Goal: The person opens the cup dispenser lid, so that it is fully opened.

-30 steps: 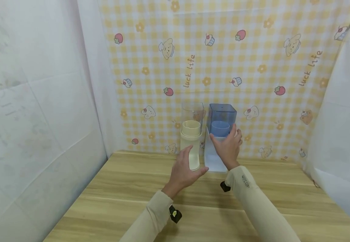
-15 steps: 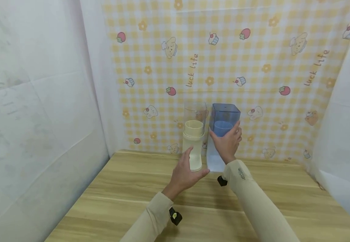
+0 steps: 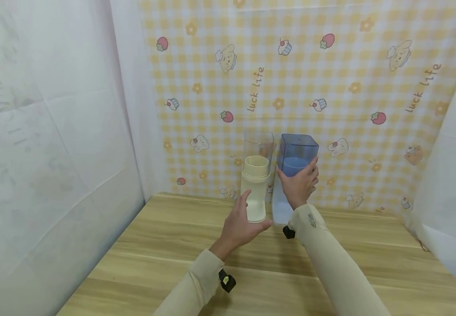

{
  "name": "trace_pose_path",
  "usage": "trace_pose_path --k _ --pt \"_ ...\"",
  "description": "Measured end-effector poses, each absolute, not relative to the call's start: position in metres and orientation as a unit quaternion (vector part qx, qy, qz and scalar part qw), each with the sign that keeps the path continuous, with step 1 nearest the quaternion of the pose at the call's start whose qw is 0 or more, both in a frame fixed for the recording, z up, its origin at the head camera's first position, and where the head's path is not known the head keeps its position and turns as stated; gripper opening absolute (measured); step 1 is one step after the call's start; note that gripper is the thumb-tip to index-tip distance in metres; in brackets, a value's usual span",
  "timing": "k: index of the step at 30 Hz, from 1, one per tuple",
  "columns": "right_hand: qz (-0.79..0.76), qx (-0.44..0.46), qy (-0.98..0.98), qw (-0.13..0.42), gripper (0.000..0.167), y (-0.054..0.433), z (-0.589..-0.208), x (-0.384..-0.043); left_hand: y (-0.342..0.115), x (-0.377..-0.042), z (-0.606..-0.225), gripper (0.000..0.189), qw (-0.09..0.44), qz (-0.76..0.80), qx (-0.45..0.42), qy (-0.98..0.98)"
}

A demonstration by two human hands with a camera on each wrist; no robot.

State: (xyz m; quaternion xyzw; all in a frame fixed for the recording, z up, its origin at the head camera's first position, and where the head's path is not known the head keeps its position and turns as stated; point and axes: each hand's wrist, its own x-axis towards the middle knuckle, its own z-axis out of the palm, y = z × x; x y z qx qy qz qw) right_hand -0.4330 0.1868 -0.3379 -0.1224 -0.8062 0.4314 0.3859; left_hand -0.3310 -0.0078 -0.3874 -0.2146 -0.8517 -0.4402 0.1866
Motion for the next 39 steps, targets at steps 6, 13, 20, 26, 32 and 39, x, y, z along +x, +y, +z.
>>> trace_pose_path --k 6,13,20,26,32,39 --pt "0.425 -0.118 -0.799 0.408 0.122 0.192 -0.342 -0.434 -0.007 -0.328 -0.387 0.106 0.170 -0.445 -0.213 -0.853" --pt "0.408 -0.114 -0.796 0.433 0.121 0.198 -0.344 -0.430 -0.006 -0.325 -0.388 0.103 0.163 -0.448 -0.205 -0.855" --pt "0.403 -0.107 -0.800 0.430 0.122 0.199 -0.351 -0.420 -0.008 -0.319 -0.393 0.100 0.141 -0.452 -0.208 -0.856" --pt "0.394 -0.102 -0.806 0.430 0.123 0.203 -0.356 -0.412 -0.010 -0.314 -0.395 0.097 0.144 -0.445 -0.218 -0.857" --pt "0.390 -0.095 -0.806 0.435 0.124 0.208 -0.355 -0.404 -0.013 -0.311 -0.392 0.095 0.149 -0.438 -0.236 -0.854" --pt "0.384 -0.080 -0.811 0.434 0.124 0.210 -0.352 -0.396 -0.015 -0.311 -0.387 0.094 0.150 -0.429 -0.239 -0.858"
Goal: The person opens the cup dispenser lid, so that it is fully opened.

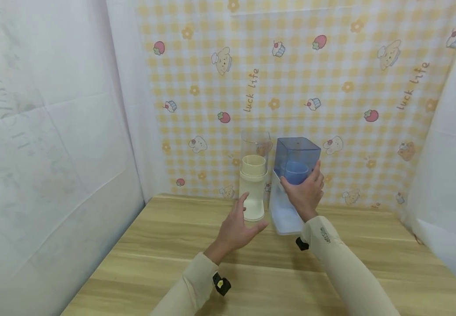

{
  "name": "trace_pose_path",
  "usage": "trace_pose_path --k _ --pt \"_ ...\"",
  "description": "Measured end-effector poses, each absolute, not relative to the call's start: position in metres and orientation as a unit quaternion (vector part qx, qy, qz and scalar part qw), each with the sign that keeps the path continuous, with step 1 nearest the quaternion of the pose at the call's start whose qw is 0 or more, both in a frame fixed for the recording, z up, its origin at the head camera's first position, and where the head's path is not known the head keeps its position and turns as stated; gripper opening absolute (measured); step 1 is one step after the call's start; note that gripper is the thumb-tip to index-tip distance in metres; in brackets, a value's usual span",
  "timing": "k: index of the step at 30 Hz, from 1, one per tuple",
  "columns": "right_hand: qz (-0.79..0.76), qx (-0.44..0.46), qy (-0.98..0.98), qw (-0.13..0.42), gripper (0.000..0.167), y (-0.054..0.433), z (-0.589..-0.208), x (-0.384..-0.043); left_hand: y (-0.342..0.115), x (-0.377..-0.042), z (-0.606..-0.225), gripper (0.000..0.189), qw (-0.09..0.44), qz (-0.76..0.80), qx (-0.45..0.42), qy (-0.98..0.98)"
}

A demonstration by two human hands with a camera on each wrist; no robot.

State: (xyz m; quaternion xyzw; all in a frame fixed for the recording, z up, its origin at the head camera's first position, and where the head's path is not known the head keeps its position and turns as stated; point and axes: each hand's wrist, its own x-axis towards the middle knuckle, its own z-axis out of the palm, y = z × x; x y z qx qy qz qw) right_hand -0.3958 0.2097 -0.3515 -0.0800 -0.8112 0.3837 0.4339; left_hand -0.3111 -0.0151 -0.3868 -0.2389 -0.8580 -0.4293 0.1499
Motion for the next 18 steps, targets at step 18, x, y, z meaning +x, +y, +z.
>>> trace_pose_path --k 18 --pt "0.382 -0.031 -0.817 0.431 0.122 0.220 -0.353 -0.359 -0.021 -0.306 -0.390 0.100 0.106 -0.453 -0.237 -0.853"
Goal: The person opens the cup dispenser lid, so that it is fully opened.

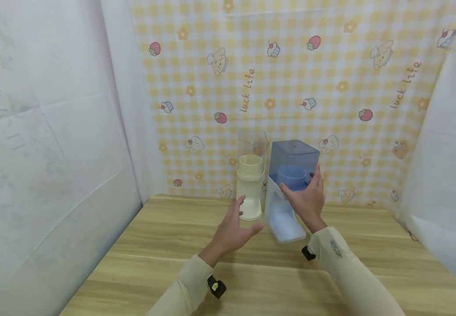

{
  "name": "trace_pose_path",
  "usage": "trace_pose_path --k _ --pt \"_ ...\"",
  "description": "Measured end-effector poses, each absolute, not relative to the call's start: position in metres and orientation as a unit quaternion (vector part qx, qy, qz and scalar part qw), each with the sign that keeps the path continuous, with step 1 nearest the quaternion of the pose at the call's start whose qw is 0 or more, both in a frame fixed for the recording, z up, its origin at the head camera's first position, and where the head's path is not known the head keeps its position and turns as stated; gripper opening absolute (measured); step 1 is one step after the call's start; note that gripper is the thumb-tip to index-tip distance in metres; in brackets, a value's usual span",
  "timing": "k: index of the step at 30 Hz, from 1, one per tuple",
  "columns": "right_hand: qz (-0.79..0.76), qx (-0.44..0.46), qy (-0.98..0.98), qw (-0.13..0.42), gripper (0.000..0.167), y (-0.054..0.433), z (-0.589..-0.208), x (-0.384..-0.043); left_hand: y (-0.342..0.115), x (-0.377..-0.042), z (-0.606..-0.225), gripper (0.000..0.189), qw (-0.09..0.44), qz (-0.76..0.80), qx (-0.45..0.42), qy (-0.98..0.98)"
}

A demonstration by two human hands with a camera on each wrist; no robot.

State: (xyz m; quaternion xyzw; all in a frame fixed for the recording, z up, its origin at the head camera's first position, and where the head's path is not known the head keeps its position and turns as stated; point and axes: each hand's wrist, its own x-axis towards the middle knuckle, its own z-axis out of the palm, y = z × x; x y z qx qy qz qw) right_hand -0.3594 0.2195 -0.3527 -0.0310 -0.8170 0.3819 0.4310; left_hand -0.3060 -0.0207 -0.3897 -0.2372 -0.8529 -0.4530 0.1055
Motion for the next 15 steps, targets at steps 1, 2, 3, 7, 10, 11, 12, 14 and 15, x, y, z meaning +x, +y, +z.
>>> trace_pose_path --k 1,2,3,7,10,11,12,14,15 --pt "0.380 -0.030 -0.817 0.432 0.121 0.220 -0.353 -0.357 -0.021 -0.305 -0.390 0.100 0.099 -0.453 -0.240 -0.853" --pt "0.378 -0.028 -0.818 0.433 0.121 0.220 -0.354 -0.355 -0.021 -0.305 -0.391 0.100 0.093 -0.453 -0.241 -0.853" --pt "0.376 -0.027 -0.818 0.435 0.121 0.220 -0.354 -0.353 -0.021 -0.304 -0.391 0.099 0.088 -0.450 -0.243 -0.855" --pt "0.370 -0.022 -0.825 0.427 0.122 0.221 -0.356 -0.346 -0.023 -0.302 -0.394 0.098 0.081 -0.453 -0.242 -0.854" --pt "0.373 -0.013 -0.829 0.416 0.122 0.222 -0.356 -0.341 -0.026 -0.300 -0.396 0.096 0.066 -0.474 -0.244 -0.843" --pt "0.377 -0.007 -0.828 0.416 0.122 0.223 -0.356 -0.339 -0.027 -0.299 -0.396 0.095 0.060 -0.479 -0.250 -0.839" --pt "0.380 0.000 -0.826 0.416 0.122 0.224 -0.355 -0.337 -0.028 -0.298 -0.397 0.095 0.053 -0.483 -0.256 -0.836" --pt "0.385 0.014 -0.822 0.420 0.121 0.226 -0.355 -0.334 -0.030 -0.297 -0.398 0.095 0.045 -0.484 -0.267 -0.832" --pt "0.387 0.022 -0.819 0.422 0.121 0.227 -0.355 -0.333 -0.031 -0.297 -0.398 0.096 0.045 -0.481 -0.270 -0.833"
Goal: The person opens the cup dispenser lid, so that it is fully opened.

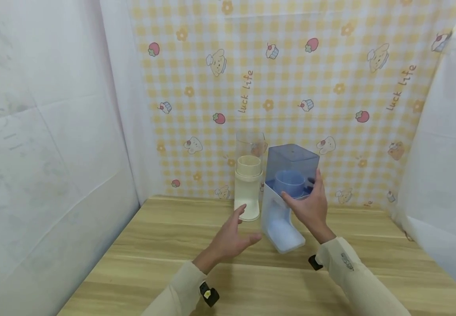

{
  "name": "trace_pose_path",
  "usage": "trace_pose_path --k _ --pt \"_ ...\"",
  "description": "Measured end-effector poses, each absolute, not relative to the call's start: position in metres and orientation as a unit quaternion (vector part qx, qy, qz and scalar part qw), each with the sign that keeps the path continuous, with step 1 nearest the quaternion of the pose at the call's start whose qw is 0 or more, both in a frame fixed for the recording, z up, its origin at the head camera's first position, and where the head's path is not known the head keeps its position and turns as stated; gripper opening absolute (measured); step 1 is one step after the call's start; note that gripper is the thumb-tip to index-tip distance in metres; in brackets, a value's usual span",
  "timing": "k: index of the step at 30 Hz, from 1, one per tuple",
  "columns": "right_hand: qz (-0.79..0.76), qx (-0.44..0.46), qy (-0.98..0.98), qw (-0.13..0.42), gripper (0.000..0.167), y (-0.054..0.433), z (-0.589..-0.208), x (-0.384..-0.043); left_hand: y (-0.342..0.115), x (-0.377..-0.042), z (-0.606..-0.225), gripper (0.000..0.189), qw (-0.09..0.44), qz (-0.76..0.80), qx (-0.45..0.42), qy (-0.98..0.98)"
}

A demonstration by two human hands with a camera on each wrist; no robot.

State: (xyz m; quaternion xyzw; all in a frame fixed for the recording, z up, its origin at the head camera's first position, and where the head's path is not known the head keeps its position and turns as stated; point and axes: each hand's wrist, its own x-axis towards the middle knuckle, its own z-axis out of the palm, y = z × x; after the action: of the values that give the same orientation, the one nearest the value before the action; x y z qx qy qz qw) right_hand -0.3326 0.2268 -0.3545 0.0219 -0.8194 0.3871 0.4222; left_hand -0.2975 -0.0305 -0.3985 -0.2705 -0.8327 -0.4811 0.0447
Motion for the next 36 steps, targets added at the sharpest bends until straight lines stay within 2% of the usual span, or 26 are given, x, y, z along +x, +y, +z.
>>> trace_pose_path --k 11,19,36 --pt "0.407 0.083 -0.810 0.414 0.118 0.232 -0.356 -0.313 -0.040 -0.292 -0.399 0.098 0.032 -0.484 -0.276 -0.830" --pt "0.435 0.121 -0.804 0.387 0.115 0.235 -0.357 -0.301 -0.045 -0.293 -0.402 0.097 0.026 -0.494 -0.275 -0.825" --pt "0.496 0.199 -0.771 0.346 0.111 0.242 -0.358 -0.280 -0.053 -0.288 -0.396 0.097 0.038 -0.493 -0.288 -0.820"
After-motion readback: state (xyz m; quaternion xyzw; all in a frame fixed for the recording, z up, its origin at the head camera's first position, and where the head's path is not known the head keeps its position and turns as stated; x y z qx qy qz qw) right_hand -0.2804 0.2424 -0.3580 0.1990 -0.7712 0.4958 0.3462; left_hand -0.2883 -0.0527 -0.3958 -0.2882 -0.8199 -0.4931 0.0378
